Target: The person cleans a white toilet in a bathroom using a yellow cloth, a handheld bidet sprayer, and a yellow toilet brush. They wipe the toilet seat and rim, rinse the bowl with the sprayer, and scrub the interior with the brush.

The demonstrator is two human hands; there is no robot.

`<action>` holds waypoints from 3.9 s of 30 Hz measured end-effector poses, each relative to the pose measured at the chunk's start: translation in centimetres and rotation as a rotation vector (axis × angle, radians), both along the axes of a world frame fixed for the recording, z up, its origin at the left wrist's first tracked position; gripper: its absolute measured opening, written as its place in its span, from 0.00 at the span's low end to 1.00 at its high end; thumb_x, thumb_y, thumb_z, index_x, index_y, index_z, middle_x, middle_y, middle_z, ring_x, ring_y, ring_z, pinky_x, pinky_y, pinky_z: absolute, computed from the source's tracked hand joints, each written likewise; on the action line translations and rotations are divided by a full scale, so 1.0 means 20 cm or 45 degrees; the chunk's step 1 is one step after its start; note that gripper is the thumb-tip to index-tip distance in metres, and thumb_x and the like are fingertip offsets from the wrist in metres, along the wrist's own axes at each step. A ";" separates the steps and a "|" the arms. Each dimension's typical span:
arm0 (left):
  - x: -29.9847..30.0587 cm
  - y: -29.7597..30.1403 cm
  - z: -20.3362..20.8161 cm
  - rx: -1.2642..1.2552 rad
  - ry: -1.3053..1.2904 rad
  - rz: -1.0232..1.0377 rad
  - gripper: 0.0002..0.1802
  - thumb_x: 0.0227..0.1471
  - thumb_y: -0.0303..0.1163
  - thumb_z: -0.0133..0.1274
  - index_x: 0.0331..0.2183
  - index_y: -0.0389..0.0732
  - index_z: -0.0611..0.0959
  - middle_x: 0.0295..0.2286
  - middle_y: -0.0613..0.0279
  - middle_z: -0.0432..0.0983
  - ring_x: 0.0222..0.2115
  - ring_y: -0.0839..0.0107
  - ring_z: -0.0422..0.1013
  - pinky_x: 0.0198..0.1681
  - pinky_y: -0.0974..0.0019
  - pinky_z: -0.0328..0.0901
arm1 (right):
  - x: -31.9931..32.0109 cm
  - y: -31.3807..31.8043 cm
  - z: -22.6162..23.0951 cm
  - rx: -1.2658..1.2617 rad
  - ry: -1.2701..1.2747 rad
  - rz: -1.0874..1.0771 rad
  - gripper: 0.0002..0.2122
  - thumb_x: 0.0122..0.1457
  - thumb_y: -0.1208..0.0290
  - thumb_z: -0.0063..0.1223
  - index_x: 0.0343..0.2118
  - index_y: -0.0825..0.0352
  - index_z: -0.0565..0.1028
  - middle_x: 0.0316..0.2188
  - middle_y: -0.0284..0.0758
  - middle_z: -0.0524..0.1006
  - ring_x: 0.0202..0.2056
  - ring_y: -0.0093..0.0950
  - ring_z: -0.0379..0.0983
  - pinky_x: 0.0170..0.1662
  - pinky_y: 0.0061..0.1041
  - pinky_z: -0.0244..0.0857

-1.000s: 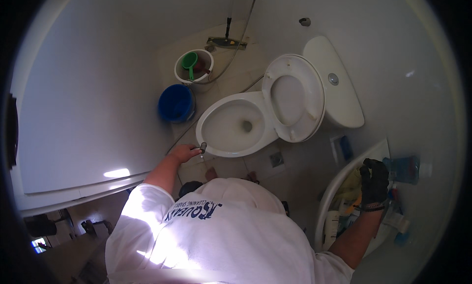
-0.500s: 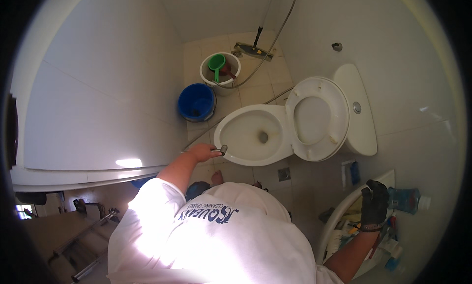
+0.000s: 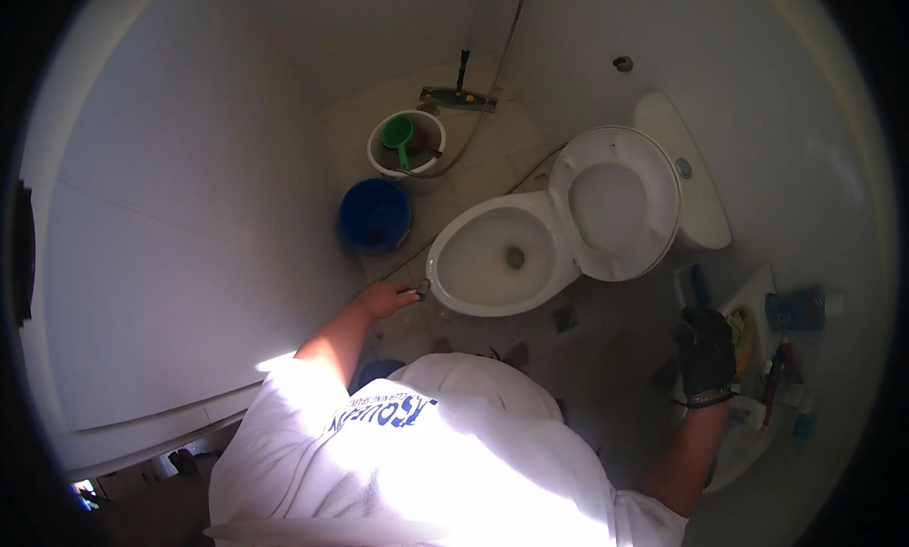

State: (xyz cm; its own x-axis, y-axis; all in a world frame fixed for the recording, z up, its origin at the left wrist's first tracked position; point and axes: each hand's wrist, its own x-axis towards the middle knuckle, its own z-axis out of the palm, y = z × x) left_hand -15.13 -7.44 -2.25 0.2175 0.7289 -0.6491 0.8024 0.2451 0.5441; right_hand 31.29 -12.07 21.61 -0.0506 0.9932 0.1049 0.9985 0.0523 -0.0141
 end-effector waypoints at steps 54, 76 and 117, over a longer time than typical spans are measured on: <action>0.36 0.09 0.15 0.246 0.254 -0.107 0.34 0.42 0.57 0.43 0.41 0.38 0.73 0.38 0.46 0.68 0.41 0.53 0.64 0.44 0.60 0.57 | 0.61 0.27 0.01 -0.039 0.085 -0.189 0.13 0.44 0.63 0.52 0.32 0.63 0.73 0.34 0.37 0.71 0.38 0.35 0.66 0.43 0.32 0.59; 0.39 -0.42 0.09 0.083 0.142 0.200 0.30 0.41 0.59 0.43 0.39 0.45 0.73 0.37 0.51 0.69 0.40 0.56 0.64 0.42 0.59 0.58 | 0.17 0.68 -0.33 -0.170 0.108 0.564 0.11 0.45 0.69 0.52 0.34 0.63 0.72 0.36 0.39 0.71 0.41 0.35 0.66 0.44 0.32 0.60; 1.12 1.67 0.81 0.560 -1.291 0.933 0.21 0.42 0.31 0.51 0.40 0.42 0.64 0.28 0.64 0.63 0.26 0.77 0.61 0.32 0.71 0.60 | 0.64 1.46 -0.51 -0.205 0.224 -0.096 0.24 0.47 0.61 0.48 0.49 0.57 0.60 0.48 0.42 0.60 0.50 0.36 0.56 0.50 0.34 0.53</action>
